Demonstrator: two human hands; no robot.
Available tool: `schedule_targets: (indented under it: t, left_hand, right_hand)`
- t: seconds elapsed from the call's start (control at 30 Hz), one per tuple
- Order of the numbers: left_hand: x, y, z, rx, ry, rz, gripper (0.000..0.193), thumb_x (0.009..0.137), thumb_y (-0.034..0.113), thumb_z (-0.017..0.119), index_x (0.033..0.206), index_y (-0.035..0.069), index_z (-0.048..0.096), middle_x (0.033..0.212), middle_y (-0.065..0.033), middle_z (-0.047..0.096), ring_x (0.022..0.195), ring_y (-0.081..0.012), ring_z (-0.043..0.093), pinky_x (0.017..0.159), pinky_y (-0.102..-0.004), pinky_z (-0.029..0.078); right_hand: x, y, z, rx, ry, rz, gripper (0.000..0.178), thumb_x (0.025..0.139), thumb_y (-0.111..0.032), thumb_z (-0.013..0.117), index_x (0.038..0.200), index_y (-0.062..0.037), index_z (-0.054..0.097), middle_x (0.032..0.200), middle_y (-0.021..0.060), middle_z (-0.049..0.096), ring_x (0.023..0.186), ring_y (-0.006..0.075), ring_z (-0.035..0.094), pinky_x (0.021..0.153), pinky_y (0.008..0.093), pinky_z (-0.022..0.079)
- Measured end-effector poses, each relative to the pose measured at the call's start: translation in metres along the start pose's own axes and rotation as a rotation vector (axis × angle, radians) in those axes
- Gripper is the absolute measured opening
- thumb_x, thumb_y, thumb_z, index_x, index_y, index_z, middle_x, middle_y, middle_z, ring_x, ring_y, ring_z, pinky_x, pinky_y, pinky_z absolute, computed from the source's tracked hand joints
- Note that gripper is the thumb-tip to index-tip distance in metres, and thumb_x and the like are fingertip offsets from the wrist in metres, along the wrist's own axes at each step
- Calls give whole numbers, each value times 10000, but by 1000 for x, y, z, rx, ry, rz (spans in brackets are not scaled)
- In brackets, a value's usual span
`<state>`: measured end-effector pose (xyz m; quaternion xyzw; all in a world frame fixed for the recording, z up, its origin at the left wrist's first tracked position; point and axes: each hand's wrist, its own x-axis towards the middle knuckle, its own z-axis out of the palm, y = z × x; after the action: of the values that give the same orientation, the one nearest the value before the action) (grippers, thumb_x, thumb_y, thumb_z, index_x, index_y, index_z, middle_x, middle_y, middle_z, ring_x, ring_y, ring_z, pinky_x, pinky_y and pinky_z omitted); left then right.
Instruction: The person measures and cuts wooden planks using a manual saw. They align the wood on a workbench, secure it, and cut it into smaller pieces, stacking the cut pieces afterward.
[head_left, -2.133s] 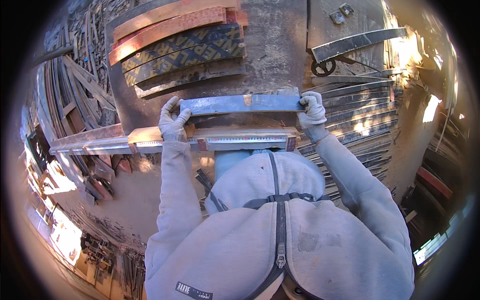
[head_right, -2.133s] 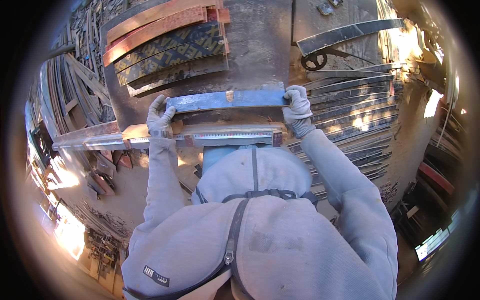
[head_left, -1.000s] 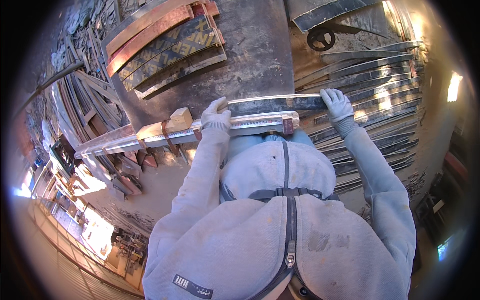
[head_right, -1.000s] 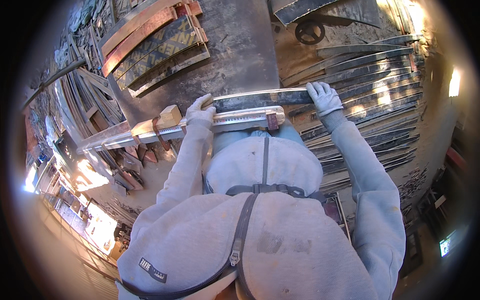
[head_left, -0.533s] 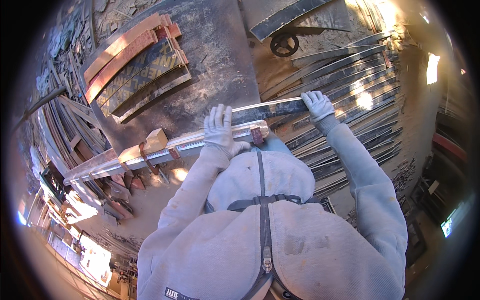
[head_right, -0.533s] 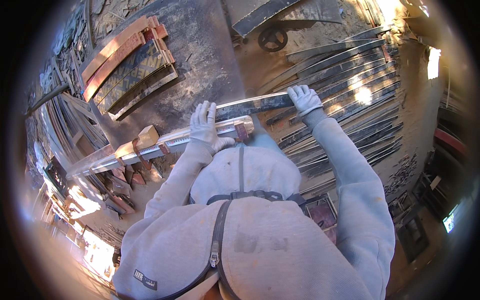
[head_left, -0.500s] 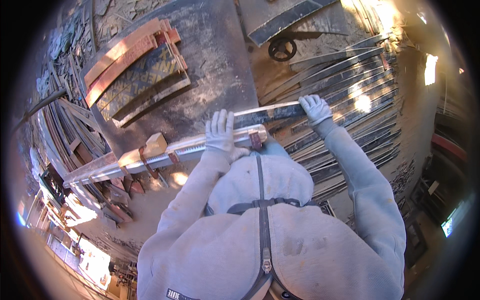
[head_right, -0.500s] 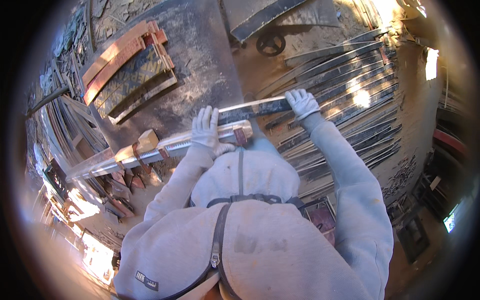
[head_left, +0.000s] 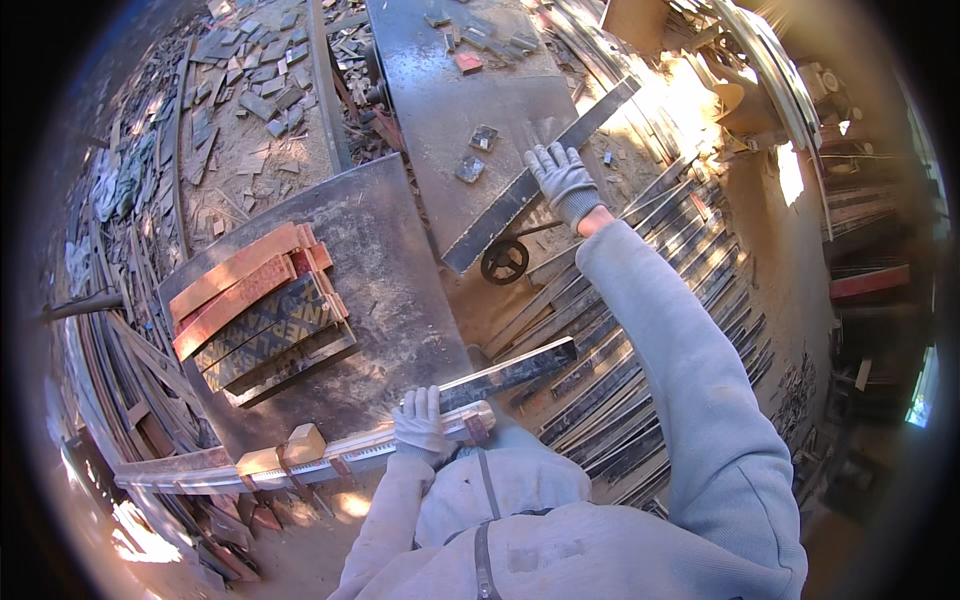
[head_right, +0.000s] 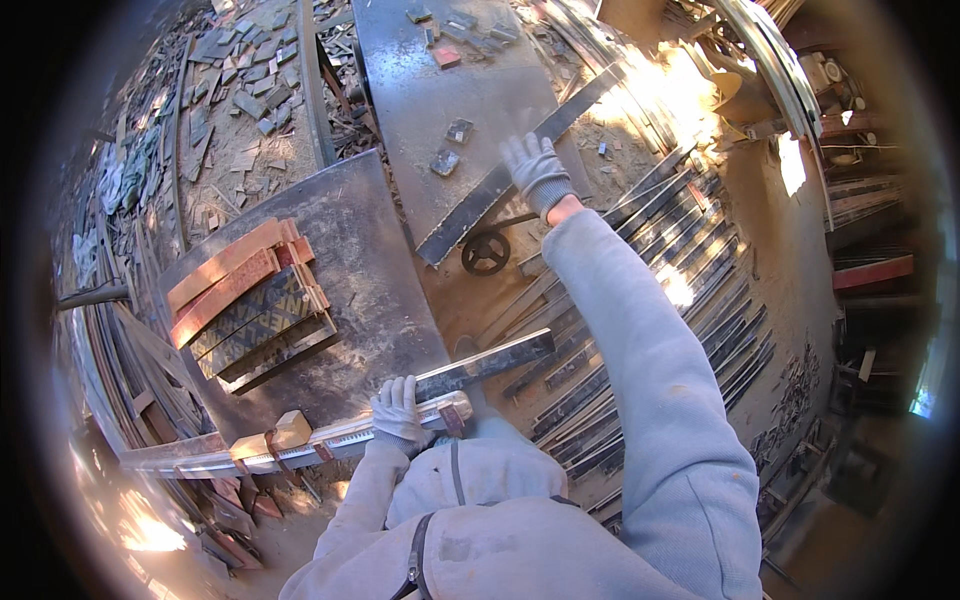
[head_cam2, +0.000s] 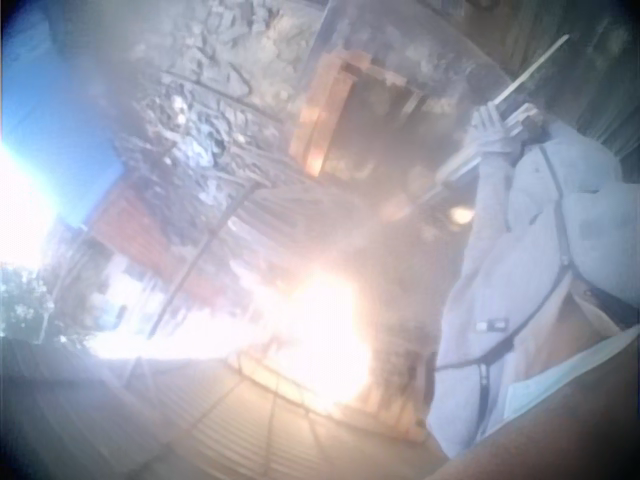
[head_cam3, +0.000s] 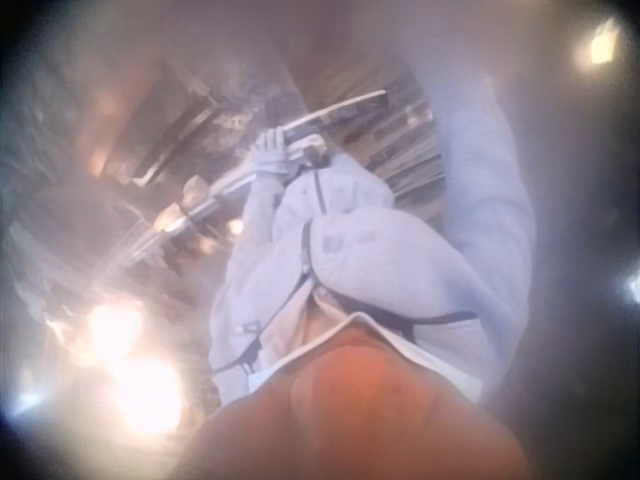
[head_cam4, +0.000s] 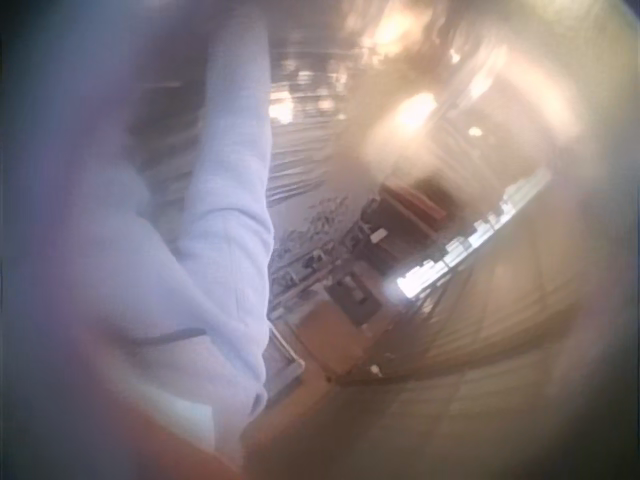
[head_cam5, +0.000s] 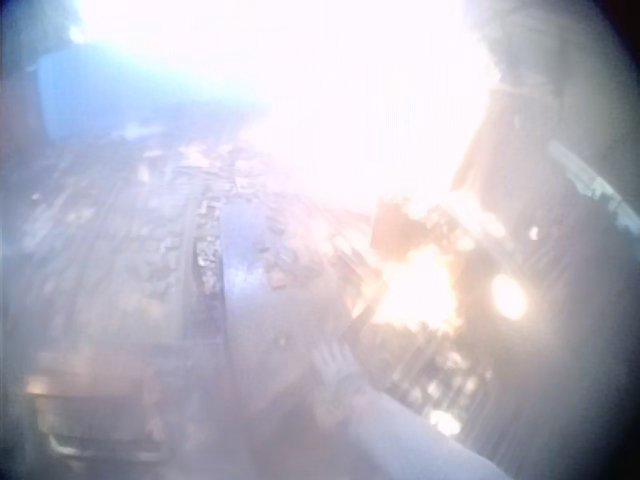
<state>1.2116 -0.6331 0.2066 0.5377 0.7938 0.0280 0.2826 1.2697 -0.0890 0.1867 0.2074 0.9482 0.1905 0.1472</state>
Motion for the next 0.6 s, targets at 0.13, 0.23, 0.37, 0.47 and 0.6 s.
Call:
schedule_targets:
  t: [0.13,0.23,0.37,0.47,0.6]
  left_hand:
    - [1,0,-2,56,-74,2,1209,629,557,848,1586,11,350,1521,-191,444,1431,-400,417,1123,-587,350]
    - [0,-2,-1,66,-91,5,1251,640,579,850,1624,15,322,1560,-197,425,1498,-390,376,1161,-578,330]
    - [-2,-4,-3,91,2,13,1110,684,503,863,1560,-6,411,1502,-192,493,1431,-378,450,1105,-560,393]
    - [8,-2,-13,133,-94,-24,1122,716,526,846,1586,-7,379,1532,-180,464,1446,-371,427,1153,-533,371]
    - [24,0,-31,161,-64,-30,1157,659,502,885,1587,25,384,1517,-154,464,1440,-356,416,1155,-526,373]
  right_hand:
    - [21,7,3,-6,-20,-207,195,983,-173,557,1128,-135,682,1102,84,698,1119,275,654,952,461,488]
    - [-21,32,-19,-88,13,-254,177,963,-197,602,1098,-121,686,1134,102,680,1129,280,644,959,448,493]
    - [-132,68,-39,0,81,-273,309,877,-218,670,1147,-68,657,1140,130,636,1148,304,615,989,446,503]
    - [-192,77,-37,-16,336,-394,350,830,-215,660,1150,-79,611,1138,120,584,1142,303,585,985,432,512]
    - [-229,56,-13,-70,469,-533,369,874,-184,627,1234,-115,592,1274,79,575,1244,280,564,1070,431,502]
